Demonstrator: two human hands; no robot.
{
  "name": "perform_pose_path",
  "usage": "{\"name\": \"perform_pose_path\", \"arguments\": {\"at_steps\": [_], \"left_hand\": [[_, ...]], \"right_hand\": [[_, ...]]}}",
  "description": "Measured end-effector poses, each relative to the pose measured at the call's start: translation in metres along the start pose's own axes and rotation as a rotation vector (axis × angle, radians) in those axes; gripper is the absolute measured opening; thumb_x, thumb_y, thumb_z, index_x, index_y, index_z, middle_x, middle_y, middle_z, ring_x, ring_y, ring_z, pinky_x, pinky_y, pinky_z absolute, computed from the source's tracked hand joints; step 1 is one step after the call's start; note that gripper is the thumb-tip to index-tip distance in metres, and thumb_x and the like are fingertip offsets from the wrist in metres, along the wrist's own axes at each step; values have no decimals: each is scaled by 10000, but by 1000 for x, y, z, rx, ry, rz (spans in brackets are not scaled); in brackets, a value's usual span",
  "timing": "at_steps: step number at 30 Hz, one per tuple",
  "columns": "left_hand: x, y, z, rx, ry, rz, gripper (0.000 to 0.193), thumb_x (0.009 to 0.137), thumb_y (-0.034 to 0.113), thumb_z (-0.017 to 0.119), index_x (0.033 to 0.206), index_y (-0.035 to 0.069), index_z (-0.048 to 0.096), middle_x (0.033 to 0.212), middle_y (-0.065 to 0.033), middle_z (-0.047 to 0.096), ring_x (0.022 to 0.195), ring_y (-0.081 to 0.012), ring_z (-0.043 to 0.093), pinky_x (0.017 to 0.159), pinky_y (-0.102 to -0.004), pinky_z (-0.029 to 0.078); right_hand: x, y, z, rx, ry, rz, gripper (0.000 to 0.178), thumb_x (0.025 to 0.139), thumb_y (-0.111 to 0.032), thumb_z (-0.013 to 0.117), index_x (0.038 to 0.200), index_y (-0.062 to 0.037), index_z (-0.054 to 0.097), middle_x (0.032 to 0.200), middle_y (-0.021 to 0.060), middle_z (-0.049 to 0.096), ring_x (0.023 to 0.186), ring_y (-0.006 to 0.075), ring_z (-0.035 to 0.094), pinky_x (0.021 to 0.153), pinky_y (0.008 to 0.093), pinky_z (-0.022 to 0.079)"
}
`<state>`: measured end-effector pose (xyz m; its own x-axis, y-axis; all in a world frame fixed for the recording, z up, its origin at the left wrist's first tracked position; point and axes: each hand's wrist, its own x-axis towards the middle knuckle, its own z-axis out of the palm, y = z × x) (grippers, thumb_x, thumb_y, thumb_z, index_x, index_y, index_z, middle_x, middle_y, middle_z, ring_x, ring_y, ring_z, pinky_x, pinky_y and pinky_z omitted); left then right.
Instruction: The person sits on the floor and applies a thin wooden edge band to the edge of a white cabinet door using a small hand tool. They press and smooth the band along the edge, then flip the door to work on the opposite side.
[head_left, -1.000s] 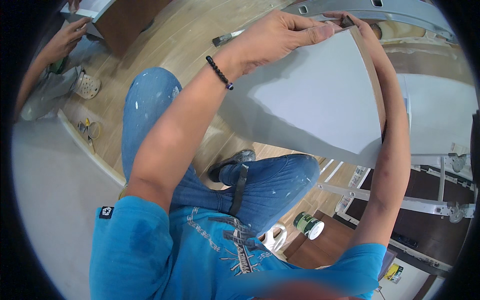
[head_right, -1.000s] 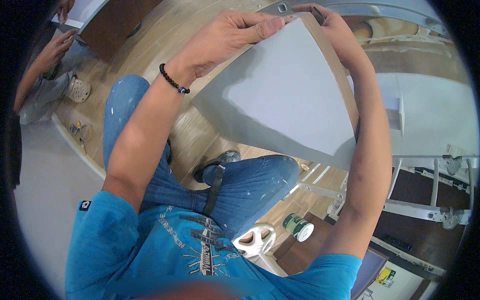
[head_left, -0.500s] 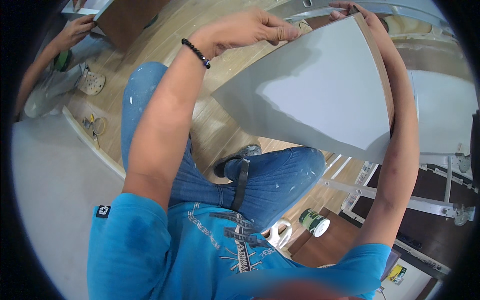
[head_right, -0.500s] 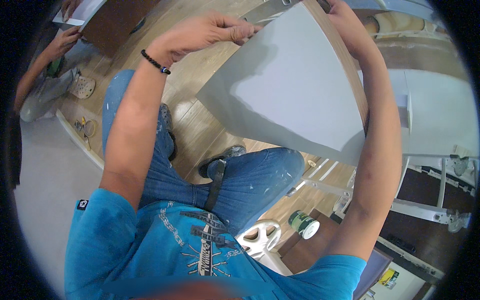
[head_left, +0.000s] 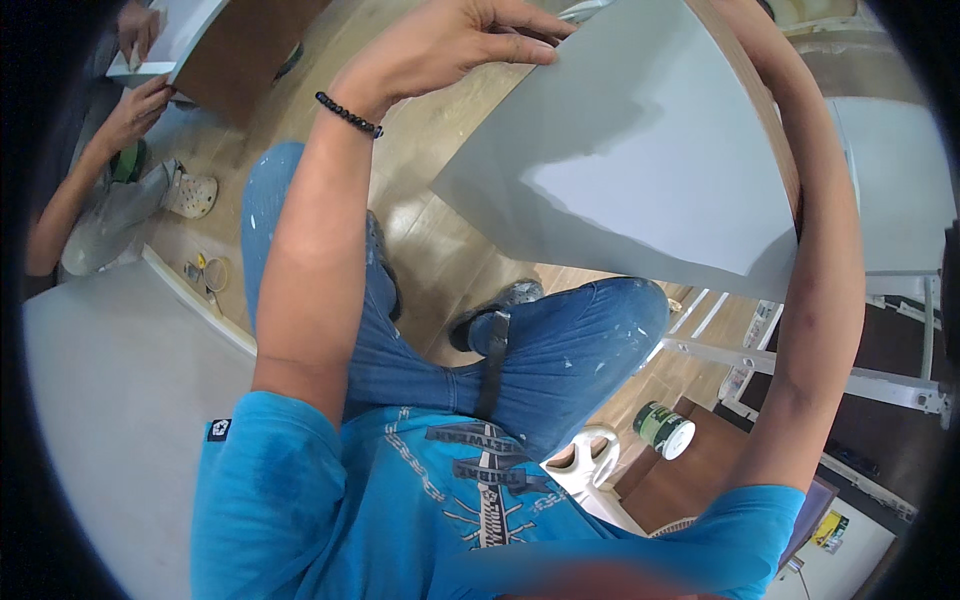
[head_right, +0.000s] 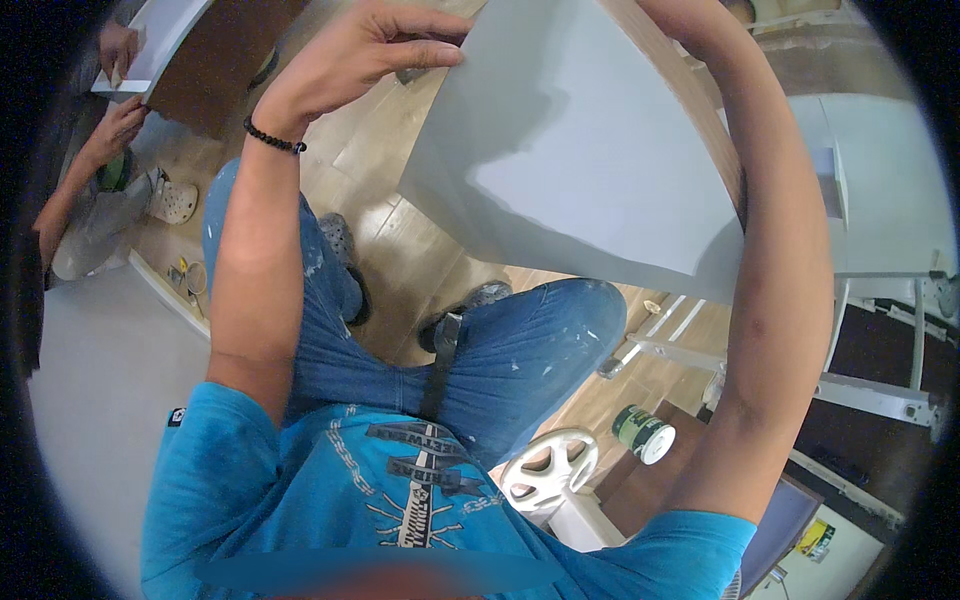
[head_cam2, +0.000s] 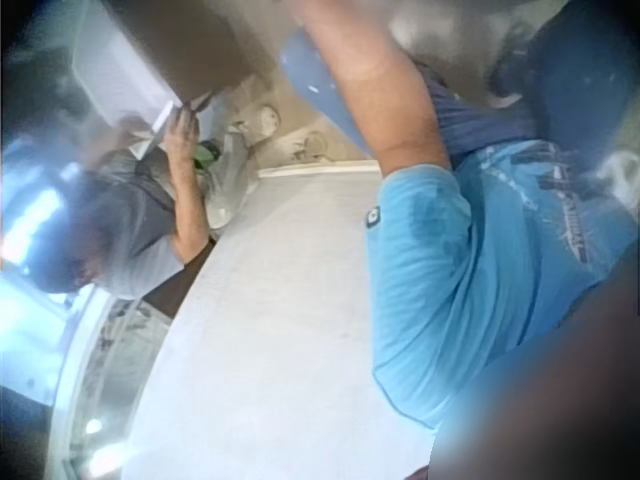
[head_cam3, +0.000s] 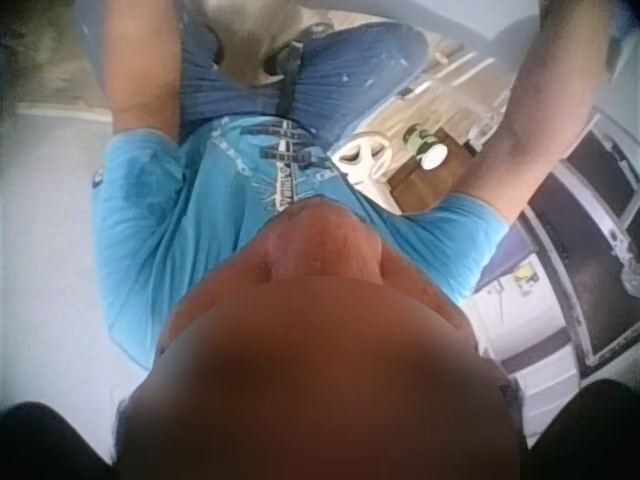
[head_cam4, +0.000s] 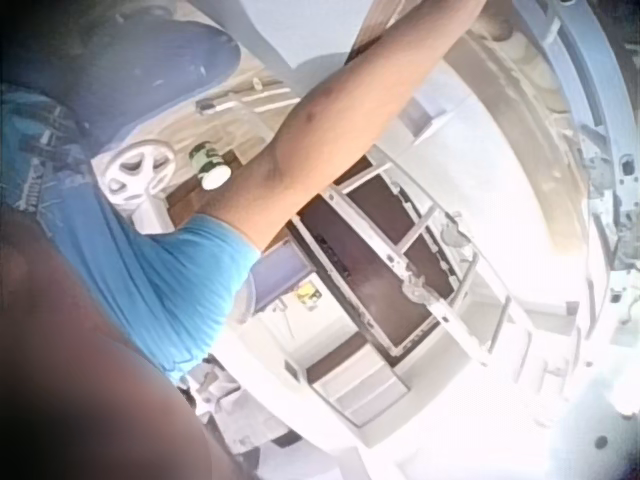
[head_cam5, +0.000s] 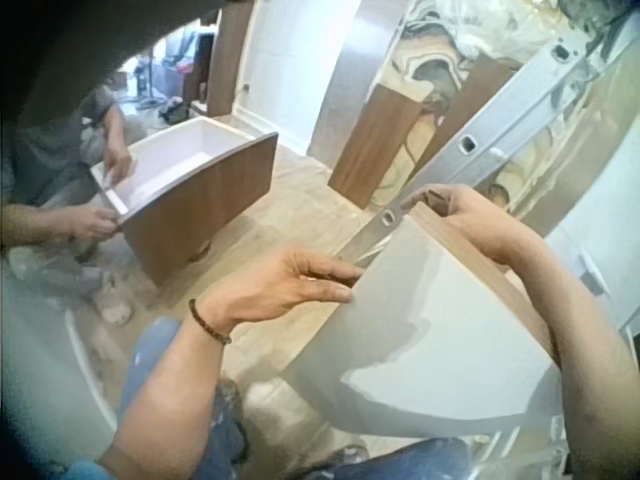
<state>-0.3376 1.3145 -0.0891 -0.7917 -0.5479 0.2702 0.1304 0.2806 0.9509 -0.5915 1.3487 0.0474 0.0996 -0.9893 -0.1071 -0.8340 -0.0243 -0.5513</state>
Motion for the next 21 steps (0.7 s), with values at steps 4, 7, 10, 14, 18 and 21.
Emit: {"name": "perform_pose_path", "arguments": {"at_steps": [4,7,10,14,18,21], "left_hand": [[-2,3,-4,103,22,-49,360,1012,215,695,1278,-27,696,1174,-93,754,1073,-135,657,967,-287,512],[2,2,-10,100,-80,-55,362,1015,206,694,1295,-23,687,1165,-90,753,1060,-129,654,960,-289,513],[1,-10,-16,167,-138,-143,357,972,250,739,1241,16,724,1143,-56,749,1064,-136,663,972,-300,520],[1,-28,-10,252,-138,-88,412,929,344,785,1190,27,754,1100,-70,762,1032,-172,684,964,-307,519],[-10,-33,-10,301,-140,-164,366,945,271,767,1213,25,733,1084,-63,765,1026,-151,687,968,-303,525],[-8,-30,-8,354,-97,-94,362,957,271,758,1229,34,731,1078,-56,764,1034,-133,682,963,-296,527]], "right_hand": [[7,1,2,-51,2,3,500,909,-306,759,1264,36,671,1114,109,732,1030,169,664,927,326,522],[11,10,0,-90,21,-35,487,907,-308,764,1239,39,680,1097,110,742,1005,166,663,903,333,527],[9,-3,-3,-142,-28,-47,478,904,-317,771,1209,42,693,1069,113,750,974,167,661,869,339,533],[16,13,1,-69,-8,-150,442,900,-315,766,1169,31,708,1030,114,755,935,172,661,835,340,535],[1,-7,4,-110,4,-72,428,894,-316,762,1157,17,708,1023,113,755,924,187,667,821,342,533],[3,-1,0,-135,-18,-94,450,885,-340,767,1159,13,706,1024,114,754,924,198,670,818,346,533]]}}
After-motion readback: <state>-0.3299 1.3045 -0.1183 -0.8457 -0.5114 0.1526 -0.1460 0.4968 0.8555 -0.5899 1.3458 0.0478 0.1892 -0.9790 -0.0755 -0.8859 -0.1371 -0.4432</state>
